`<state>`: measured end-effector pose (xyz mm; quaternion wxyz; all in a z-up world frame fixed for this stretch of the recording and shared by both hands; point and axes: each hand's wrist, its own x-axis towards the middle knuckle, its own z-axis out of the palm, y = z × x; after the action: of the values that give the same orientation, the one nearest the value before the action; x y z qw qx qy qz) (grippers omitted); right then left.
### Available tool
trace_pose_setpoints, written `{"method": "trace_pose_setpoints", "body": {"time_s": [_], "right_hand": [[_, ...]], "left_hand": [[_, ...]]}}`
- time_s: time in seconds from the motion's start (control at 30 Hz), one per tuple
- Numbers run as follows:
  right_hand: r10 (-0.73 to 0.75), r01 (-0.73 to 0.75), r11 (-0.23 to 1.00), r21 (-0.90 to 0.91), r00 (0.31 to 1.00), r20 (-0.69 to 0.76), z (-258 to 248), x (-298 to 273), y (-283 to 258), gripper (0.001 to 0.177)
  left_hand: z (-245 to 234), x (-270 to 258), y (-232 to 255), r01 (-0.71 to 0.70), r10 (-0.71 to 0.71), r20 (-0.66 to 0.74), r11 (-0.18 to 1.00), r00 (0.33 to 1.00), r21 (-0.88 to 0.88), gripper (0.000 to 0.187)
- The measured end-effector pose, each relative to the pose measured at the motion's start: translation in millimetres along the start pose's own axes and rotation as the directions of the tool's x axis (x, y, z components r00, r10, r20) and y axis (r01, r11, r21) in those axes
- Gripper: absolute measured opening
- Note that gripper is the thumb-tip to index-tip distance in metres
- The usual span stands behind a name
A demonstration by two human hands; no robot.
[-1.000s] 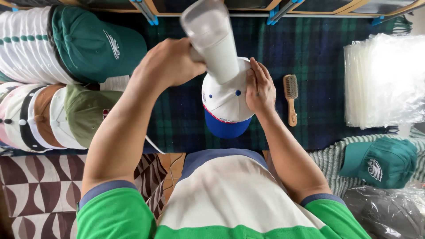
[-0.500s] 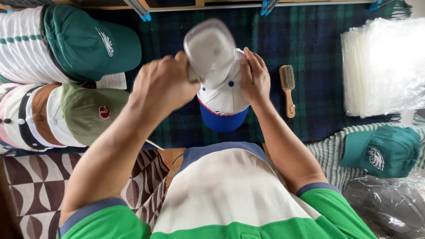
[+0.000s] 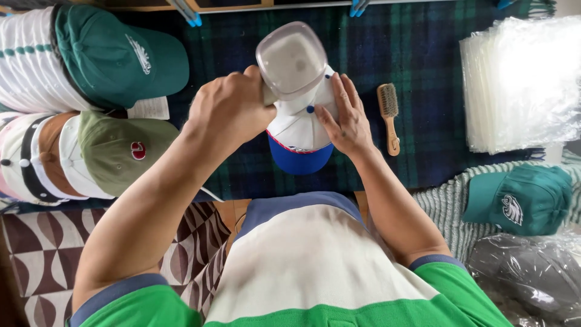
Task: Cleaning and reshaping a baseball cap using a handheld steamer and a brush
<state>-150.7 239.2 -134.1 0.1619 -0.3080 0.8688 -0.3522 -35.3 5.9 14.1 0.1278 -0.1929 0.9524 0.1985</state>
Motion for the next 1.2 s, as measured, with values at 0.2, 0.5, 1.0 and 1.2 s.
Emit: {"method": "trace_pose_setpoints", "body": {"time_s": [0.2, 0.5, 1.0, 1.2], "right_hand": [[0.195, -0.191, 0.981, -0.043, 0.948, 0.251, -21.3, 10.1, -28.3, 0.090], [0.169, -0.158, 0.986, -0.059, 0.943, 0.285, -29.7, 13.1, -28.6, 0.099], [0.106, -0.087, 0.991, -0.105, 0.977, 0.185, -14.5, 32.7, -33.9, 0.076], [-0.008, 0.008, 1.000, -0.001, 1.000, -0.027, 25.2, 46.4, 17.4, 0.064]], "left_hand": [[-3.6, 44.5, 36.6, -0.057, 0.057, 0.021, 0.998, 0.998, -0.017, 0.034], [-12.5, -5.5, 6.2, 0.124, -0.118, 0.081, 0.989, 0.990, -0.079, 0.033], [13.3, -34.9, -2.6, 0.121, -0.132, -0.041, 0.973, 0.990, -0.194, 0.041], [112.0, -82.2, -74.1, 0.311, -0.394, -0.040, 0.780, 0.918, -0.543, 0.033]]}}
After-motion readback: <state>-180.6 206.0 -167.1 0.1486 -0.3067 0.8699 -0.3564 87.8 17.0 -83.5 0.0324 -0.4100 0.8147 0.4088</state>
